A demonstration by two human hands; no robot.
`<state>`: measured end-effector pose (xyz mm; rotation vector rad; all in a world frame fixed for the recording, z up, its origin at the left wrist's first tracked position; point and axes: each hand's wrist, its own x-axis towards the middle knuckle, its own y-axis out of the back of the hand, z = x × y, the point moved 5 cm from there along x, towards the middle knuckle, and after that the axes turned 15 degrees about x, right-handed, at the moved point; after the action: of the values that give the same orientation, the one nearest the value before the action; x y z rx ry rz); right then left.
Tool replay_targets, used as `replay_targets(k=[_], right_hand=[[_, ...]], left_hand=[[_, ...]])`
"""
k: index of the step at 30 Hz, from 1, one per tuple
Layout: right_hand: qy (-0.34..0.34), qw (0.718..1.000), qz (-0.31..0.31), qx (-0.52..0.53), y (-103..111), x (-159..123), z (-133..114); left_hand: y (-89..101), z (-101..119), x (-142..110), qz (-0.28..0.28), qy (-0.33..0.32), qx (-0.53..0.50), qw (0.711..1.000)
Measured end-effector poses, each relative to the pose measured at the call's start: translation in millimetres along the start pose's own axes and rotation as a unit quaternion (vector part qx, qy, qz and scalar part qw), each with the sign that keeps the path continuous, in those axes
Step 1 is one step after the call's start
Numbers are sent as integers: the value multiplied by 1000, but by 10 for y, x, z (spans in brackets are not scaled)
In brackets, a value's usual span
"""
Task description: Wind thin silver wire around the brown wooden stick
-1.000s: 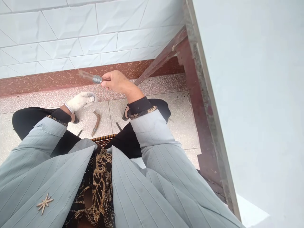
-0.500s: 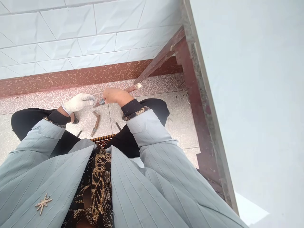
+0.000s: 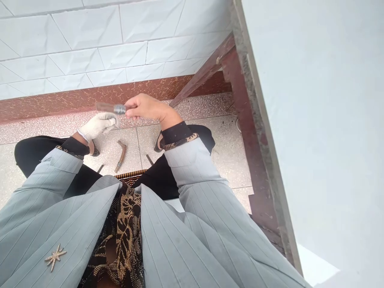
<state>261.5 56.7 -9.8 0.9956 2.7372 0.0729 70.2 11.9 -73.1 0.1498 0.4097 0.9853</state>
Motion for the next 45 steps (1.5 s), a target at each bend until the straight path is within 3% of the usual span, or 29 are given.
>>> replay_targets(k=[2,4,9,13,17,22,26,29,32,34,36,40,45], right_hand=[[15,992,121,25,155,-2,4],[-2,982,188,6,221,26,64],[-87,956,204,-190,193,133,198],[-139,926,125,-329,29,167,216],[-177,896,-24,-406,-260,169,233],[-165,915,-206,-305,-572,104,234],[-108,946,-248,-177,-530,40,163],[-54,976,-178,-113,-307,3,67],[-17,999,-22,-43,-21,-14,-2],[-15,997,76,-28,114,-10,3],[-42,988,134,-66,159,19,44],[-95,957,143,-235,65,111,104],[-133,920,67,-362,-140,174,174]], left_hand=[[-48,29,-7,-13,11,-9,1000],[-81,78,-13,-6,11,29,999],[-113,163,-22,16,-31,179,983],[-101,137,-45,8,-42,241,970],[-41,125,-68,12,-53,277,959],[47,139,-56,13,-47,295,954],[87,89,-32,13,-28,247,969],[65,24,-16,4,-31,161,986],[-18,17,-13,-13,-44,113,993],[-83,52,-19,-16,-40,122,992],[-146,116,-30,-19,-41,149,988],[-218,216,-46,-25,-57,210,976],[-220,204,-55,-23,-61,232,971]])
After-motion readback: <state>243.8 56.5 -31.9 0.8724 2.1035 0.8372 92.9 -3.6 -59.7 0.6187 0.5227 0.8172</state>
